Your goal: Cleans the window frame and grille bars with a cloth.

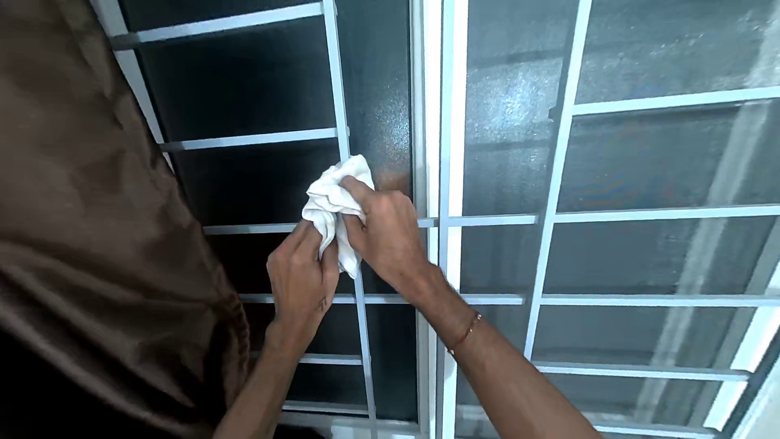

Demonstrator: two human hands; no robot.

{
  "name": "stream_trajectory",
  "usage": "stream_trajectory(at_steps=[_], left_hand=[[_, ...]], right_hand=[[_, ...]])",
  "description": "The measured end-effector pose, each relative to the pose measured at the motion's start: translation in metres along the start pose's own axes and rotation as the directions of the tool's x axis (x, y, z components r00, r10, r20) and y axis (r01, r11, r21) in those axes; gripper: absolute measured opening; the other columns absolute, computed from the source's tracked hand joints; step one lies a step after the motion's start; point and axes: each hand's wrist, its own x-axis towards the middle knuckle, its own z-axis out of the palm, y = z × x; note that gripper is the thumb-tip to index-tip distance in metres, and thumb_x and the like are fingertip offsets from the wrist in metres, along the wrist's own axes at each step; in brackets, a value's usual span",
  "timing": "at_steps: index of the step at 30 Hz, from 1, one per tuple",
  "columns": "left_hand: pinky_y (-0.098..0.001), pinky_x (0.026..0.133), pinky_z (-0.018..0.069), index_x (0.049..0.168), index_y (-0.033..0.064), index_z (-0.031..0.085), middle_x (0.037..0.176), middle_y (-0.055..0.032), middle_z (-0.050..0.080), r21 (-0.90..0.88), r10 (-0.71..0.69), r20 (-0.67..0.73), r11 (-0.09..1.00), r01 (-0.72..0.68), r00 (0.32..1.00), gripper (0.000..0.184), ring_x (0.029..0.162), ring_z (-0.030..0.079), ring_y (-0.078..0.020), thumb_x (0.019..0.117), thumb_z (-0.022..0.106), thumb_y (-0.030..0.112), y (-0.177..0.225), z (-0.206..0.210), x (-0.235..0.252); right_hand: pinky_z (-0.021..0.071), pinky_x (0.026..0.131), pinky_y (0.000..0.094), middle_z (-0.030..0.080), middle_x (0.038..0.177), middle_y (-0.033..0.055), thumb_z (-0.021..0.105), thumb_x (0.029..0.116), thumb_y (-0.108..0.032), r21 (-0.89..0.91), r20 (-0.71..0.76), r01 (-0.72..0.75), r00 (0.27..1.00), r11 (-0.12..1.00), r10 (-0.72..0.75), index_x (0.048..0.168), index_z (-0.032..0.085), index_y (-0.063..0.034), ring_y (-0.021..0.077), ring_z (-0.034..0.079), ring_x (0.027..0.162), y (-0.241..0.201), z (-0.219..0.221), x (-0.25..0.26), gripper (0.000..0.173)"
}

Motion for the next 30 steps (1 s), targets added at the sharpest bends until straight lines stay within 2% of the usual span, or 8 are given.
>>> stream_trajectory(at_steps=[2,5,9,11,17,20,23,30], left_hand=[[-0.0509,0.063,0.0530,0.087,0.0008,0.065,0.086,-0.0146,0.065,0.058,0.040,0.022,0.997,-0.041,0.999,0.021,0.079,0.066,-0.0332,0.0983,0.054,0.014,-0.003,-0.004,0.020],[-0.0524,0.081,0.0534,0.094,-0.0031,0.068,0.096,-0.0195,0.067,0.031,0.083,0.016,0.996,-0.083,0.996,0.024,0.096,0.065,-0.0377,0.1016,0.051,0.013,-0.009,-0.004,0.061],[-0.0419,0.092,0.0499,0.094,-0.0020,0.069,0.100,-0.0155,0.067,-0.169,0.083,-0.025,0.982,-0.086,0.996,0.024,0.104,0.062,-0.0282,0.1026,0.052,0.012,-0.007,0.000,0.068],[-0.0426,0.088,0.0500,0.091,-0.0002,0.066,0.095,-0.0137,0.065,-0.197,0.090,0.001,0.976,-0.088,0.996,0.026,0.099,0.060,-0.0276,0.1027,0.049,0.015,-0.007,0.003,0.044],[-0.0363,0.079,0.0457,0.089,0.0056,0.071,0.088,-0.0040,0.064,-0.210,0.136,0.052,0.970,-0.122,0.989,0.020,0.090,0.057,-0.0190,0.0987,0.055,0.013,-0.016,-0.005,0.012],[-0.0385,0.088,0.0473,0.098,0.0073,0.074,0.107,-0.0064,0.067,-0.225,0.132,0.058,0.967,-0.116,0.989,0.018,0.105,0.058,-0.0208,0.0978,0.061,0.019,-0.015,-0.012,0.019],[-0.0336,0.104,0.0486,0.117,0.0084,0.071,0.137,-0.0102,0.050,-0.405,0.027,0.087,0.914,0.010,0.996,0.031,0.128,0.051,-0.0187,0.0999,0.059,0.031,-0.010,-0.007,0.025],[-0.0340,0.111,0.0453,0.139,0.0064,0.059,0.162,-0.0104,0.030,-0.379,0.051,0.109,0.925,-0.006,0.993,0.039,0.144,0.039,-0.0188,0.1028,0.048,0.014,0.021,0.002,0.022]], right_hand=[[0.0523,0.056,0.0482,0.066,0.070,0.0075,0.065,0.0923,-0.017,-0.076,0.038,-0.027,0.999,0.997,0.030,0.113,0.073,-0.0143,0.0283,0.067,0.066,-0.008,-0.002,0.017,0.023],[0.0535,0.061,0.0495,0.068,0.074,0.0091,0.063,0.0945,-0.020,-0.141,0.001,-0.037,0.999,0.989,0.038,0.106,0.073,-0.0127,0.0307,0.070,0.073,-0.018,-0.005,0.052,0.017],[0.0537,0.061,0.0483,0.068,0.077,0.0073,0.064,0.0935,-0.021,-0.113,-0.001,-0.058,0.998,0.992,0.058,0.103,0.072,-0.0144,0.0281,0.070,0.075,-0.019,-0.010,0.066,0.014],[0.0543,0.062,0.0495,0.069,0.078,0.0084,0.066,0.0907,-0.018,-0.124,0.032,-0.050,0.998,0.991,0.055,0.113,0.074,-0.0145,0.0292,0.069,0.074,-0.018,-0.011,0.047,0.024],[0.0506,0.056,0.0477,0.065,0.073,0.0111,0.072,0.0900,-0.011,-0.120,0.119,-0.067,0.990,0.990,0.082,0.114,0.070,-0.0091,0.0318,0.066,0.066,-0.032,-0.037,-0.006,0.024],[0.0533,0.058,0.0457,0.069,0.086,0.0078,0.070,0.0874,-0.017,-0.113,-0.007,-0.112,0.994,0.987,0.112,0.114,0.072,-0.0144,0.0271,0.069,0.076,-0.018,-0.019,0.004,0.027],[0.0555,0.069,0.0436,0.056,0.116,0.0168,0.077,0.0903,-0.022,0.020,-0.032,-0.140,0.989,0.990,0.141,0.137,0.056,-0.0080,0.0312,0.063,0.097,-0.014,-0.022,-0.005,0.053],[0.0588,0.068,0.0411,0.052,0.133,0.0202,0.073,0.0909,-0.008,-0.014,-0.010,-0.178,0.984,0.984,0.178,0.157,0.042,-0.0068,0.0303,0.066,0.095,-0.021,-0.017,-0.004,0.073]])
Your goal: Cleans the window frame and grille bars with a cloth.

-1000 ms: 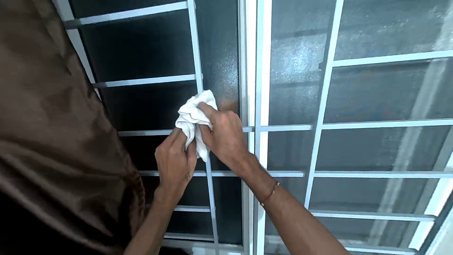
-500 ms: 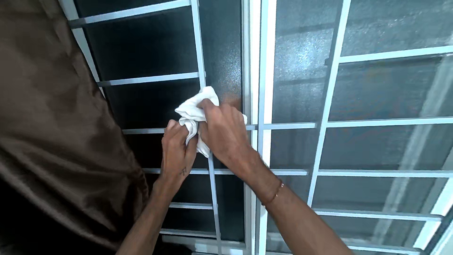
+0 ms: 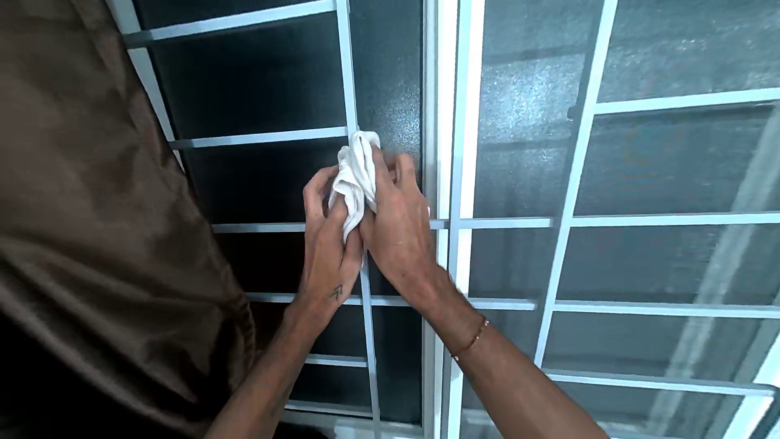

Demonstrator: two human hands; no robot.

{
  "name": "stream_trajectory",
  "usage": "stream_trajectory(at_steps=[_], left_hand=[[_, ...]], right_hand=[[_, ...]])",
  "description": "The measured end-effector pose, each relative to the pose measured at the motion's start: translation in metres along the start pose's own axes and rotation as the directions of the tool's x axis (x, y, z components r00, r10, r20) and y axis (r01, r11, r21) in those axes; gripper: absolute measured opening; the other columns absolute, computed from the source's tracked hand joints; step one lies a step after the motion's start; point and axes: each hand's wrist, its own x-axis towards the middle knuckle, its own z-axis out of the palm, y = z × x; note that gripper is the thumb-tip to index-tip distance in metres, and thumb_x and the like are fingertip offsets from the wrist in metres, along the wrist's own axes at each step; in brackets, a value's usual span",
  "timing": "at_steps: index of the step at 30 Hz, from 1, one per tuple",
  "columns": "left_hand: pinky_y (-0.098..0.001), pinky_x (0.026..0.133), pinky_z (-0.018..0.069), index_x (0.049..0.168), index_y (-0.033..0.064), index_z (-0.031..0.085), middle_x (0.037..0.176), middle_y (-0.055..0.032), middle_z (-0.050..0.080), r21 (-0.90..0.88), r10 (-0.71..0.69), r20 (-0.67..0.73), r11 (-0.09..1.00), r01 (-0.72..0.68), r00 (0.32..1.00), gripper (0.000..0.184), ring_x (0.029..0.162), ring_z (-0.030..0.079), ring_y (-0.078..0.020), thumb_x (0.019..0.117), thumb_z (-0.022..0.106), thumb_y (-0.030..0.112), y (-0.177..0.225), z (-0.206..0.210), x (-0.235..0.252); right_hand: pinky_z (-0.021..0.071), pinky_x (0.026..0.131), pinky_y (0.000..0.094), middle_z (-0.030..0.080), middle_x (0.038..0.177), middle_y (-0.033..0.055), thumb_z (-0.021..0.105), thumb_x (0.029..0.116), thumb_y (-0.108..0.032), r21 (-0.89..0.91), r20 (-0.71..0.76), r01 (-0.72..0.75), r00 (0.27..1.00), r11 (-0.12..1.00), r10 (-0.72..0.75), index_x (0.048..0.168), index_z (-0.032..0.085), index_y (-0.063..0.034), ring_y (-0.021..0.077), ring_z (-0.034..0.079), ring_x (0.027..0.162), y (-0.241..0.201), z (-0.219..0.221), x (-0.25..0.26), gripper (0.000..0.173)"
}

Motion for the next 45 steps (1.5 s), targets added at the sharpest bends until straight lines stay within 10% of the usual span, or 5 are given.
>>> stream_trajectory(at_steps=[8,17,22,28,45], left_hand=[[-0.0442,0.112,0.0398,0.131,0.0044,0.066,0.147,-0.0212,0.043,0.217,0.171,-0.076,0.964,-0.151,0.982,0.038,0.133,0.045,-0.0319,0.1009,0.046,0.017,-0.031,-0.011,0.075],[-0.0408,0.105,0.0480,0.126,0.0043,0.067,0.146,-0.0137,0.048,0.160,0.055,0.000,0.986,-0.054,0.998,0.031,0.131,0.049,-0.0253,0.0989,0.054,0.013,-0.016,-0.004,0.009],[-0.0384,0.106,0.0479,0.116,-0.0001,0.069,0.135,-0.0133,0.055,0.134,0.080,-0.102,0.989,-0.066,0.992,0.026,0.128,0.052,-0.0225,0.0990,0.052,0.010,-0.019,0.007,-0.018],[-0.0399,0.112,0.0461,0.102,-0.0011,0.072,0.130,-0.0147,0.059,0.162,0.132,-0.106,0.980,-0.114,0.986,0.022,0.133,0.052,-0.0252,0.0945,0.051,0.004,-0.018,0.002,-0.016],[-0.0372,0.100,0.0455,0.127,-0.0006,0.067,0.122,-0.0182,0.057,0.238,0.250,-0.071,0.945,-0.227,0.966,0.034,0.114,0.053,-0.0290,0.0988,0.048,-0.001,-0.011,0.000,0.078]], right_hand=[[0.0603,0.073,0.0342,0.056,0.122,0.0176,0.075,0.0890,-0.021,0.070,-0.155,0.085,0.985,0.994,-0.073,0.131,0.064,0.0033,0.0233,0.066,0.092,0.006,0.025,0.079,0.050],[0.0608,0.068,0.0427,0.058,0.126,0.0170,0.067,0.0937,-0.015,0.094,-0.042,0.121,0.992,0.988,-0.117,0.114,0.072,-0.0016,0.0254,0.068,0.089,0.031,0.033,0.020,0.025],[0.0536,0.076,0.0327,0.056,0.114,0.0128,0.067,0.0903,-0.004,0.131,-0.057,0.354,0.935,0.926,-0.350,0.132,0.065,0.0018,0.0230,0.058,0.099,0.042,0.014,-0.033,0.042],[0.0535,0.083,0.0359,0.058,0.115,0.0118,0.065,0.0897,0.000,0.053,-0.005,0.375,0.927,0.926,-0.375,0.109,0.075,-0.0022,0.0247,0.057,0.103,0.044,0.008,-0.038,0.022],[0.0531,0.071,0.0231,0.059,0.107,0.0076,0.058,0.0975,-0.006,0.452,-0.171,0.118,0.984,0.884,-0.044,0.114,0.069,-0.0017,0.0109,0.061,0.090,0.022,0.003,-0.008,0.020]])
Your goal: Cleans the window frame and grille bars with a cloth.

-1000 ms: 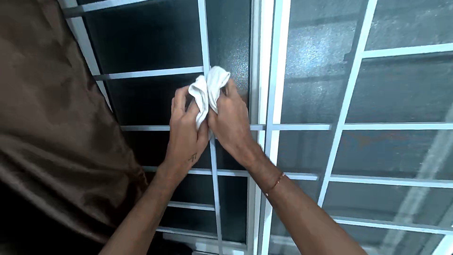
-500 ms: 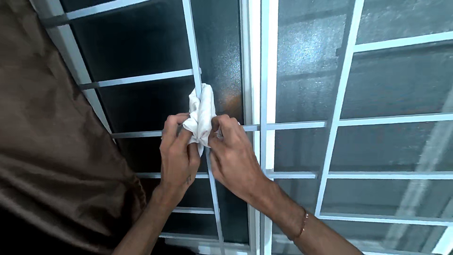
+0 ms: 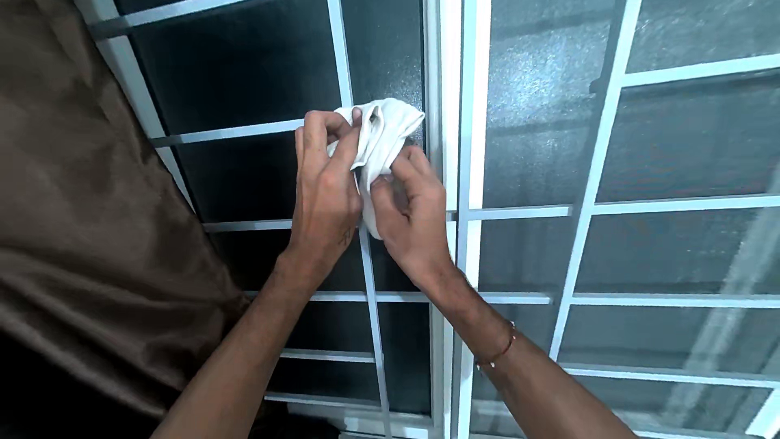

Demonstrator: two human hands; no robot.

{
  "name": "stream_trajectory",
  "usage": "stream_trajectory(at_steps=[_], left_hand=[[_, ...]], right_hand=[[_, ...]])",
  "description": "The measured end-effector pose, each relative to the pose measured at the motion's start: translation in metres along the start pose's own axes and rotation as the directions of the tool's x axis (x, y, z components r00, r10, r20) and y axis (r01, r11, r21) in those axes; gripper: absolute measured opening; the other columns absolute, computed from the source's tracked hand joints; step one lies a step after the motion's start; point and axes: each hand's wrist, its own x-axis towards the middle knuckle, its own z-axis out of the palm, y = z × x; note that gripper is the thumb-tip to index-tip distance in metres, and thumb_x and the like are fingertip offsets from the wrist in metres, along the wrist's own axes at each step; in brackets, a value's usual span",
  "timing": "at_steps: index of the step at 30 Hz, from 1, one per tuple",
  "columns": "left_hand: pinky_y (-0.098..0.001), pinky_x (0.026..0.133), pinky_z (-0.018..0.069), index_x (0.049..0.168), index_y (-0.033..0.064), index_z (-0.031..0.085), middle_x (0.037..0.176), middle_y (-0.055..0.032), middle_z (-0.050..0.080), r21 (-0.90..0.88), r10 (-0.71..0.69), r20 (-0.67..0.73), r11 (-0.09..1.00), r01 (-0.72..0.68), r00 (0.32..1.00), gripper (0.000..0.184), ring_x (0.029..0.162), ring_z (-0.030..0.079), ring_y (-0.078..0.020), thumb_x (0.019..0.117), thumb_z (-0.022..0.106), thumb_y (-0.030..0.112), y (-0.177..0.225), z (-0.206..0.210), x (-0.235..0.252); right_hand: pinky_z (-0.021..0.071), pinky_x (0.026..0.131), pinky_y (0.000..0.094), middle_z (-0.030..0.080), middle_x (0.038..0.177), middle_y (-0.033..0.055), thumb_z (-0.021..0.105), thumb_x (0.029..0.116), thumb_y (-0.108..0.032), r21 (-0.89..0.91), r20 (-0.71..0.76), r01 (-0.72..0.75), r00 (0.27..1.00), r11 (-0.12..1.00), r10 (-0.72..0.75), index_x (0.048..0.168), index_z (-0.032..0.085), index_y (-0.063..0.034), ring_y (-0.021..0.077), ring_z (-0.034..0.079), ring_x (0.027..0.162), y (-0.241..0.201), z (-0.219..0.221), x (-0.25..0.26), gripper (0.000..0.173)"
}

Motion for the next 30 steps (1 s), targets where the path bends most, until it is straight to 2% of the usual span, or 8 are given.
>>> stream_trajectory(at_steps=[8,12,15,17,19,21,25,30], left_hand=[[-0.0279,0.093,0.0540,0.126,-0.0027,0.065,0.130,-0.0135,0.055,-0.114,-0.098,0.036,0.988,0.102,0.995,0.030,0.114,0.059,-0.0165,0.0993,0.054,0.003,0.017,-0.016,-0.077],[-0.0281,0.098,0.0531,0.131,0.0013,0.065,0.134,-0.0100,0.054,-0.137,-0.145,0.049,0.979,0.150,0.988,0.036,0.121,0.056,-0.0151,0.1002,0.057,0.018,0.019,-0.024,-0.084],[-0.0282,0.095,0.0541,0.131,0.0040,0.066,0.135,-0.0090,0.052,-0.105,-0.171,0.045,0.979,0.175,0.984,0.039,0.121,0.056,-0.0147,0.1010,0.061,0.029,0.020,-0.026,-0.081],[-0.0276,0.096,0.0531,0.128,0.0052,0.067,0.137,-0.0088,0.051,-0.109,-0.175,0.071,0.977,0.182,0.982,0.035,0.122,0.055,-0.0141,0.1026,0.059,0.028,0.020,-0.025,-0.075],[-0.0273,0.099,0.0520,0.131,0.0044,0.065,0.141,-0.0088,0.050,-0.128,-0.154,0.100,0.978,0.166,0.983,0.033,0.126,0.054,-0.0134,0.1054,0.054,0.022,0.018,-0.025,-0.065],[-0.0284,0.102,0.0495,0.131,0.0035,0.065,0.141,-0.0092,0.051,-0.118,-0.145,0.086,0.981,0.155,0.986,0.033,0.127,0.053,-0.0143,0.1074,0.051,0.021,0.016,-0.022,-0.049],[-0.0304,0.106,0.0461,0.133,0.0016,0.065,0.137,-0.0116,0.056,-0.086,-0.141,0.037,0.986,0.144,0.989,0.034,0.127,0.054,-0.0170,0.1081,0.051,0.019,0.013,-0.019,-0.013],[-0.0241,0.091,0.0516,0.128,0.0055,0.069,0.122,-0.0075,0.060,-0.081,-0.120,0.103,0.988,0.129,0.987,0.030,0.108,0.061,-0.0104,0.1062,0.056,0.023,0.006,-0.038,0.007]], right_hand=[[0.0589,0.081,0.0323,0.055,0.124,0.0164,0.068,0.0960,-0.010,-0.283,0.110,0.080,0.993,0.956,-0.051,0.132,0.058,0.0012,0.0213,0.064,0.103,0.002,0.008,-0.038,0.039],[0.0535,0.082,0.0417,0.054,0.122,0.0177,0.070,0.0938,-0.014,-0.468,0.083,0.100,0.994,0.878,-0.070,0.135,0.059,0.0006,0.0321,0.057,0.108,0.003,0.015,-0.039,0.045],[0.0531,0.081,0.0449,0.055,0.117,0.0202,0.066,0.0969,-0.016,-0.552,0.092,0.133,0.991,0.823,-0.098,0.145,0.049,0.0053,0.0360,0.058,0.104,0.005,0.019,-0.037,0.055],[0.0539,0.083,0.0462,0.057,0.115,0.0209,0.065,0.0974,-0.015,-0.554,0.129,0.126,0.990,0.823,-0.064,0.144,0.048,0.0069,0.0368,0.060,0.104,0.002,0.020,-0.033,0.054],[0.0544,0.079,0.0464,0.060,0.109,0.0194,0.064,0.0980,-0.013,-0.518,0.106,0.113,0.992,0.848,-0.067,0.119,0.061,0.0038,0.0355,0.062,0.100,0.002,0.025,-0.023,0.027],[0.0555,0.076,0.0456,0.060,0.106,0.0184,0.061,0.1004,-0.014,-0.489,0.058,0.078,0.997,0.869,-0.056,0.109,0.063,0.0007,0.0340,0.064,0.095,0.002,0.030,-0.014,0.017],[0.0583,0.077,0.0440,0.061,0.111,0.0209,0.053,0.1055,-0.016,-0.388,-0.041,0.007,0.999,0.922,-0.025,0.123,0.056,0.0042,0.0335,0.067,0.097,-0.006,0.038,0.006,0.027],[0.0586,0.081,0.0418,0.061,0.118,0.0211,0.063,0.1007,-0.013,-0.349,-0.094,0.052,0.991,0.936,-0.091,0.127,0.056,0.0041,0.0320,0.067,0.100,0.006,0.046,0.015,0.033]])
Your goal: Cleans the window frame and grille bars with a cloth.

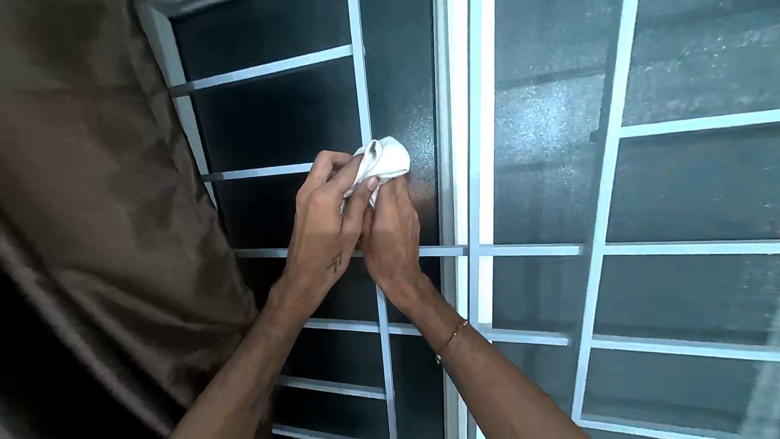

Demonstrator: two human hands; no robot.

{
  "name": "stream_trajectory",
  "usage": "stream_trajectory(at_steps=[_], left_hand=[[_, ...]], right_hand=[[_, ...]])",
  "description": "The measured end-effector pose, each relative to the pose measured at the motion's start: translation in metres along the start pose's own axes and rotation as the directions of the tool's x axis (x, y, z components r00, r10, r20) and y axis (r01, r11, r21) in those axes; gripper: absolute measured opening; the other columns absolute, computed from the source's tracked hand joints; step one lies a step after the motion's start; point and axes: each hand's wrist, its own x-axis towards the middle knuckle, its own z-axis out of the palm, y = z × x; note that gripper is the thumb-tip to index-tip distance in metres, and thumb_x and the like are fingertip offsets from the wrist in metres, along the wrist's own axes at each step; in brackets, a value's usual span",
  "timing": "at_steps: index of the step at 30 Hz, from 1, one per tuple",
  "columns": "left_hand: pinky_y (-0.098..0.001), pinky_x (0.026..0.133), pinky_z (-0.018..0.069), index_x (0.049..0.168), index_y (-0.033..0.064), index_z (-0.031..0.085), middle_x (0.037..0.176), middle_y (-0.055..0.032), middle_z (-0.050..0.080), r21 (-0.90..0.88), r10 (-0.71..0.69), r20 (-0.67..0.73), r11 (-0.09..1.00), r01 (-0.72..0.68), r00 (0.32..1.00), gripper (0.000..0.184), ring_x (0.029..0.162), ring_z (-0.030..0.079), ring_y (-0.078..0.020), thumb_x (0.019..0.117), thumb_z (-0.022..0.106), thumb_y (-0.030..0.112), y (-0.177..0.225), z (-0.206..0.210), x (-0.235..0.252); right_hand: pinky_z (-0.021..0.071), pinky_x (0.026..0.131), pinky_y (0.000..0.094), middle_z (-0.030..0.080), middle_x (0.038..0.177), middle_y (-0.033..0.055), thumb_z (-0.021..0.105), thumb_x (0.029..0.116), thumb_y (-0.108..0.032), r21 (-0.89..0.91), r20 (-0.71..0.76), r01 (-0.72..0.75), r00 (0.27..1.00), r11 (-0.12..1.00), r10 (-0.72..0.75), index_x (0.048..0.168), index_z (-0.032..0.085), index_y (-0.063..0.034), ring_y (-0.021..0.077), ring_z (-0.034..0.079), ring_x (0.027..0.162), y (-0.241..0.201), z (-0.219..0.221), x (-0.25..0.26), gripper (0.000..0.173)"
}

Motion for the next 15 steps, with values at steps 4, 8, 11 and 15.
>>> stream_trajectory(at_steps=[4,8,11,15], left_hand=[[-0.0238,0.093,0.0526,0.134,0.0068,0.065,0.122,-0.0065,0.062,-0.003,-0.016,-0.038,1.000,0.016,0.999,0.034,0.109,0.062,-0.0095,0.1043,0.061,0.022,-0.002,0.002,-0.011],[-0.0244,0.088,0.0540,0.127,0.0045,0.069,0.120,-0.0078,0.061,0.017,0.006,-0.143,1.000,-0.003,0.990,0.028,0.104,0.062,-0.0113,0.1059,0.057,0.017,-0.008,0.018,-0.047],[-0.0254,0.085,0.0543,0.119,0.0036,0.069,0.118,-0.0074,0.061,-0.015,-0.020,-0.162,1.000,0.018,0.987,0.024,0.103,0.062,-0.0108,0.1060,0.057,0.019,-0.011,0.030,-0.079],[-0.0256,0.086,0.0550,0.122,0.0040,0.068,0.120,-0.0072,0.061,-0.017,-0.031,-0.125,0.999,0.030,0.992,0.025,0.104,0.062,-0.0106,0.1054,0.058,0.019,-0.008,0.025,-0.085]], right_hand=[[0.0590,0.081,0.0417,0.062,0.118,0.0197,0.065,0.0986,-0.010,0.020,0.011,-0.011,1.000,1.000,0.011,0.122,0.062,0.0025,0.0308,0.068,0.099,0.001,0.001,-0.004,0.026],[0.0589,0.069,0.0433,0.060,0.108,0.0180,0.070,0.0954,-0.011,-0.106,0.138,0.012,0.990,0.994,0.003,0.116,0.063,0.0005,0.0312,0.067,0.089,-0.001,-0.013,-0.020,0.025],[0.0571,0.064,0.0436,0.061,0.104,0.0184,0.071,0.0925,-0.010,-0.303,0.252,0.082,0.968,0.950,-0.003,0.117,0.063,0.0036,0.0325,0.067,0.085,-0.004,-0.025,-0.034,0.030],[0.0543,0.054,0.0406,0.061,0.098,0.0169,0.072,0.0919,-0.010,-0.348,0.358,0.130,0.934,0.929,0.003,0.109,0.063,0.0013,0.0304,0.066,0.074,-0.005,-0.040,-0.034,0.023]])
